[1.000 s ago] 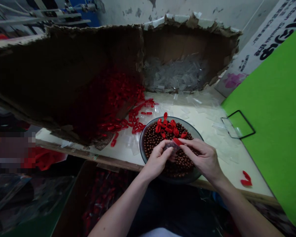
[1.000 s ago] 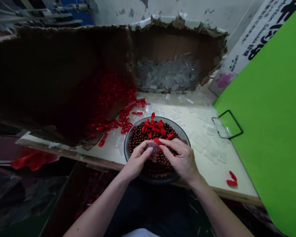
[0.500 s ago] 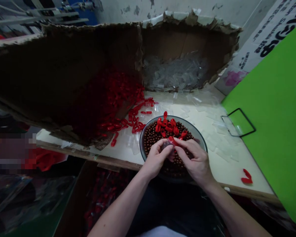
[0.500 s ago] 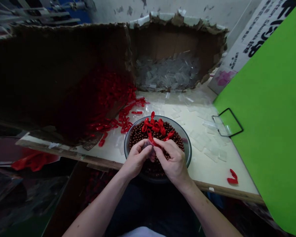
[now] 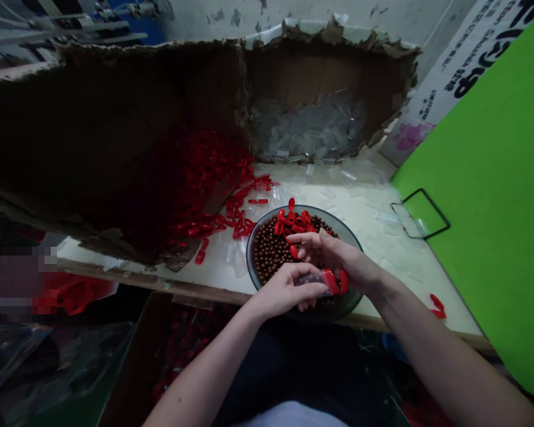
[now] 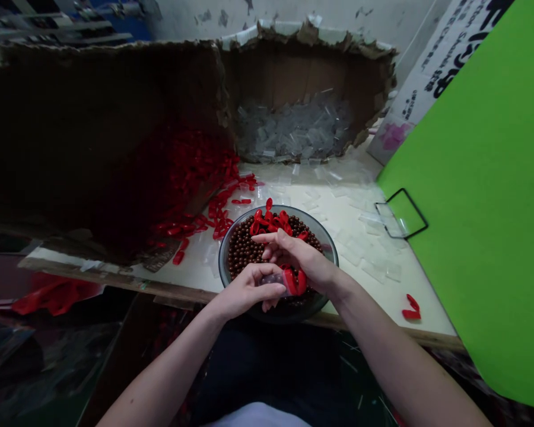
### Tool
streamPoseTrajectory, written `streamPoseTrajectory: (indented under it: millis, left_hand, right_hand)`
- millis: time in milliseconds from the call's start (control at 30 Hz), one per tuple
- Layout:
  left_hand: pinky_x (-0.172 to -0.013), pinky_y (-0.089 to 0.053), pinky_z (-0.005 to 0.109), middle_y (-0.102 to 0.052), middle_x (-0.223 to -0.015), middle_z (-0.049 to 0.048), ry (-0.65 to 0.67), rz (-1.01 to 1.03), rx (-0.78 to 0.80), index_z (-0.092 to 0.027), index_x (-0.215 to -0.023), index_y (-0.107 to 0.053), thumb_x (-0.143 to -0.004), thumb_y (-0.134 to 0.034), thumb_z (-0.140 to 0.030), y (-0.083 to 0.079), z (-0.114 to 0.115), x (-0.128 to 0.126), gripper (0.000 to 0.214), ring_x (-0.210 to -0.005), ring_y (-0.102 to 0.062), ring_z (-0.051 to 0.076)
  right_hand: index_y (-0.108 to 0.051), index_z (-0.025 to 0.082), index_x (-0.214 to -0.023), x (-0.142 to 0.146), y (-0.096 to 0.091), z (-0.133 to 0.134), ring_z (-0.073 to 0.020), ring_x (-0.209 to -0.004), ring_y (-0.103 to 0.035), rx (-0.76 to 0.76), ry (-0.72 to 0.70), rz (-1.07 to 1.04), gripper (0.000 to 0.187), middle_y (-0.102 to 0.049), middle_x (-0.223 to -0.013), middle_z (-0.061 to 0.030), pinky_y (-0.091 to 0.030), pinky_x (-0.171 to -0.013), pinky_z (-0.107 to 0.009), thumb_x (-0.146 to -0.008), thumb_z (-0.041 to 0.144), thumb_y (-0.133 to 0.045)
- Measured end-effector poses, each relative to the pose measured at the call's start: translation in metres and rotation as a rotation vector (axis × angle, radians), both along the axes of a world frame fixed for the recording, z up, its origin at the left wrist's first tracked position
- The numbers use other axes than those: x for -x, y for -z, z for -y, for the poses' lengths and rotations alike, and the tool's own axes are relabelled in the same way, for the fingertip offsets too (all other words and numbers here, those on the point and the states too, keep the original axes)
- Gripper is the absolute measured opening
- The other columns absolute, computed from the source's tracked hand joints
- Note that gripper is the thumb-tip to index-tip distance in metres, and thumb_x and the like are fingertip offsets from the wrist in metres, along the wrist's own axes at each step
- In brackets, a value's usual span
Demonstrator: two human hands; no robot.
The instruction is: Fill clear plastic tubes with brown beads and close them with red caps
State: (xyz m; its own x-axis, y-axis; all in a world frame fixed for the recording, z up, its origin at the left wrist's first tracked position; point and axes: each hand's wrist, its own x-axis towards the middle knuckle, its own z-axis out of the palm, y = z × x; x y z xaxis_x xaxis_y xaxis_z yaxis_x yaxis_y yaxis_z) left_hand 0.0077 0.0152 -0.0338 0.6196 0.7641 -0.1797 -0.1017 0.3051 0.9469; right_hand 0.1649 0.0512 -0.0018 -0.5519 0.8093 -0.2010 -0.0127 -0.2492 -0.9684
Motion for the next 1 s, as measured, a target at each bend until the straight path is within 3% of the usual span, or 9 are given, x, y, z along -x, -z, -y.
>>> streamPoseTrajectory:
  millis: [67, 133, 367, 567, 700, 867, 933, 1000]
  left_hand:
    - [-0.046, -0.037, 0.018, -0.05, -0.057, -0.0029, 0.024, -0.023, -0.013, -0.014, -0.083, -0.06, -0.079, -0.064, -0.043, -0.003, 0.002, -0.003, 0.029, -0.047, -0.044, 0.006]
    - [-0.044, -0.033, 0.017, -0.047, -0.055, -0.0042, 0.033, -0.032, -0.013, -0.014, -0.079, -0.058, -0.08, -0.063, -0.044, -0.006, 0.005, -0.006, 0.031, -0.046, -0.041, 0.005]
    - [-0.045, -0.027, 0.018, -0.046, -0.052, -0.0056, -0.009, -0.066, -0.052, -0.013, -0.077, -0.055, -0.082, -0.061, -0.043, -0.018, 0.02, -0.009, 0.031, -0.046, -0.037, 0.005]
    - [-0.046, -0.027, 0.02, -0.045, -0.052, -0.0055, -0.028, -0.068, -0.045, -0.014, -0.073, -0.053, -0.083, -0.058, -0.042, -0.017, 0.031, -0.017, 0.03, -0.046, -0.036, 0.006]
    - [-0.046, -0.026, 0.02, -0.044, -0.054, -0.0054, 0.029, -0.101, -0.049, -0.014, -0.074, -0.052, -0.083, -0.058, -0.043, -0.018, 0.032, -0.017, 0.031, -0.048, -0.035, 0.006]
    - [-0.052, -0.03, 0.02, -0.047, -0.063, -0.0035, 0.098, -0.191, -0.147, -0.012, -0.081, -0.06, -0.082, -0.062, -0.04, -0.023, 0.031, -0.015, 0.027, -0.056, -0.039, 0.007]
    - [-0.055, -0.034, 0.019, -0.05, -0.067, -0.0025, 0.058, -0.183, -0.162, -0.013, -0.084, -0.061, -0.082, -0.063, -0.039, -0.023, 0.031, -0.015, 0.027, -0.06, -0.043, 0.007]
    - [-0.055, -0.039, 0.02, -0.054, -0.07, -0.0012, 0.005, -0.152, -0.115, -0.013, -0.089, -0.06, -0.081, -0.063, -0.04, -0.023, 0.032, -0.013, 0.028, -0.06, -0.048, 0.008]
  right_hand:
    - [-0.066, 0.02, -0.116, 0.005, 0.0, 0.0, -0.0161, -0.081, -0.06, 0.085, 0.007, -0.055, 0.053, -0.063, -0.091, -0.0064, -0.05, -0.075, -0.027, -0.094, 0.056, -0.034]
    - [-0.068, 0.019, -0.112, 0.008, 0.001, 0.002, -0.0149, -0.076, -0.058, 0.069, 0.074, -0.055, 0.052, -0.061, -0.086, -0.0054, -0.049, -0.071, -0.026, -0.094, 0.055, -0.035]
    - [-0.07, 0.019, -0.108, 0.011, -0.002, 0.019, -0.013, -0.071, -0.054, -0.296, 0.387, 0.012, 0.044, -0.058, -0.072, -0.0013, -0.042, -0.073, -0.026, -0.098, 0.044, -0.034]
    - [-0.069, 0.021, -0.107, 0.006, -0.005, 0.029, -0.0132, -0.069, -0.053, -0.394, 0.401, 0.038, 0.041, -0.056, -0.071, -0.0002, -0.04, -0.073, -0.028, -0.099, 0.041, -0.034]
    - [-0.068, 0.02, -0.11, 0.003, -0.003, 0.034, -0.0135, -0.069, -0.053, -0.343, 0.319, 0.029, 0.04, -0.056, -0.07, -0.0003, -0.041, -0.07, -0.028, -0.098, 0.041, -0.036]
    - [-0.066, 0.019, -0.114, 0.003, -0.004, 0.041, -0.0129, -0.069, -0.053, -0.123, 0.2, -0.085, 0.04, -0.057, -0.074, -0.0013, -0.042, -0.067, -0.026, -0.096, 0.041, -0.038]
    - [-0.067, 0.019, -0.112, -0.003, -0.006, 0.038, -0.0124, -0.068, -0.054, -0.027, 0.25, -0.178, 0.041, -0.058, -0.074, -0.0017, -0.044, -0.066, -0.025, -0.096, 0.041, -0.037]
    - [-0.069, 0.018, -0.108, -0.017, -0.006, 0.031, -0.0118, -0.068, -0.054, -0.008, 0.395, -0.244, 0.04, -0.059, -0.074, -0.0019, -0.046, -0.068, -0.025, -0.096, 0.04, -0.037]
